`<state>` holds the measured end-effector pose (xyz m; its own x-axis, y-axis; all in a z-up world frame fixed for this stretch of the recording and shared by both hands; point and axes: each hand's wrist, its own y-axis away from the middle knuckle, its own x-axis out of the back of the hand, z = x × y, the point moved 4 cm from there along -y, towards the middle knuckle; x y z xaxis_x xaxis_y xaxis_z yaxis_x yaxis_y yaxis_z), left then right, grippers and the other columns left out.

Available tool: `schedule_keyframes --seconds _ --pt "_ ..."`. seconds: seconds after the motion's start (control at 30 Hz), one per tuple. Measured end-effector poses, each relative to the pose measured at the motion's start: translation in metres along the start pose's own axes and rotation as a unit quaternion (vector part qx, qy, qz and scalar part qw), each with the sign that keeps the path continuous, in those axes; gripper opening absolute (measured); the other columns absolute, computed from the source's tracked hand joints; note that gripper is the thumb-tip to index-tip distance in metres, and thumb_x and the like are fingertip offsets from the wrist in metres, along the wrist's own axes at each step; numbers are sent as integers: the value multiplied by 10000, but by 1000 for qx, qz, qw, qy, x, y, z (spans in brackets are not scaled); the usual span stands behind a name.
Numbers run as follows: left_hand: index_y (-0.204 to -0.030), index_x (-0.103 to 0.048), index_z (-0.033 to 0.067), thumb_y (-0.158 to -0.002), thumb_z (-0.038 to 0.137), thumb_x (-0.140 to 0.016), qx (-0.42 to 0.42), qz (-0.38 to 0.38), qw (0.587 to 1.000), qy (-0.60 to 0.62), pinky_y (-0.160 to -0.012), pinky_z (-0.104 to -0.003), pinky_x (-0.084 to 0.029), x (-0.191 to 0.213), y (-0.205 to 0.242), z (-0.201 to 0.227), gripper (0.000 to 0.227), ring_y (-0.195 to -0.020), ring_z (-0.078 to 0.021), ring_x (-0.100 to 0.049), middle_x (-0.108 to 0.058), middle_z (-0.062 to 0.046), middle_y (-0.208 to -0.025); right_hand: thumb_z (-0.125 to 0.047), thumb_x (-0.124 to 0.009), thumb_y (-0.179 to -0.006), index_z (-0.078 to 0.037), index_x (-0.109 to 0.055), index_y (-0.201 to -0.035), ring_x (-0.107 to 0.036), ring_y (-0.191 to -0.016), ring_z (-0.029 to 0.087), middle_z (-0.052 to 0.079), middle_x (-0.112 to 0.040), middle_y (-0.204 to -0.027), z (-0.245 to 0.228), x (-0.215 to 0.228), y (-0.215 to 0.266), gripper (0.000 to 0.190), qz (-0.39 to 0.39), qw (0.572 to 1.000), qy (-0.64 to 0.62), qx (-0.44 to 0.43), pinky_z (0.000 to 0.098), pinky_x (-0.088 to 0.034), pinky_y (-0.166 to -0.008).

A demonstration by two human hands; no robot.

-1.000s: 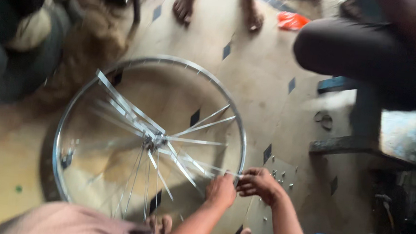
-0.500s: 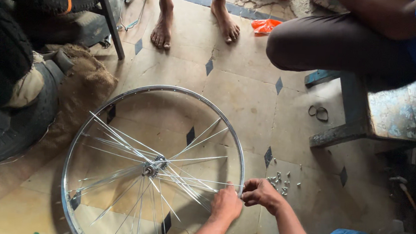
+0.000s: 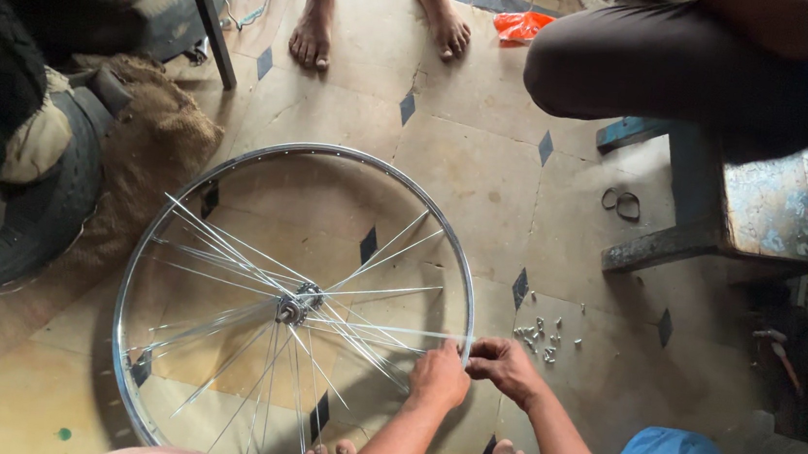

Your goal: The person is assembling a bicycle wheel by inserting spokes into the rim and hub. They are sitting on the floor, using their hands to manipulate the spokes and secure them in place.

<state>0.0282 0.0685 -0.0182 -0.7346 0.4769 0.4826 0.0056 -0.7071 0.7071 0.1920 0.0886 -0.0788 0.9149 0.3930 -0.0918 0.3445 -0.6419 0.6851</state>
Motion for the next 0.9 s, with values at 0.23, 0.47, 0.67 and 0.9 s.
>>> schedule_keyframes --seconds 0.23,0.47,0.67,0.9 --pt "-1221 -614 46 -945 328 -671 -7 18 1000 10 -941 -550 -536 -9 -4 -8 398 -1119 -449 -661 -704 -253 -1117 -53 -769 -838 28 -773 -999 -755 -843 190 70 -798 -899 -4 -3 10 181 21 999 -24 -34 360 -627 -846" --pt "-1214 -607 -9 -922 335 -693 -55 22 998 33 -938 -539 -534 -32 -31 -30 460 -1083 -459 -670 -705 -289 -1114 -35 -765 -837 31 -763 -1038 -748 -925 227 121 -782 -1010 -2 -4 12 211 58 998 -32 -23 384 -627 -873" --pt "-1169 -617 -23 -899 259 -675 -52 18 997 52 -961 -509 -527 -40 -47 -37 395 -1114 -431 -667 -703 -271 -1144 -28 -751 -864 31 -740 -1031 -745 -898 212 101 -769 -982 -6 -6 17 177 28 998 -49 5 386 -622 -877" --pt "-1175 -602 -15 -909 228 -652 -56 18 997 54 -943 -507 -536 -37 -42 -37 364 -1096 -424 -675 -709 -257 -1119 -47 -758 -871 20 -731 -1032 -740 -897 196 86 -766 -982 -8 -10 21 177 34 998 -58 2 387 -624 -890"
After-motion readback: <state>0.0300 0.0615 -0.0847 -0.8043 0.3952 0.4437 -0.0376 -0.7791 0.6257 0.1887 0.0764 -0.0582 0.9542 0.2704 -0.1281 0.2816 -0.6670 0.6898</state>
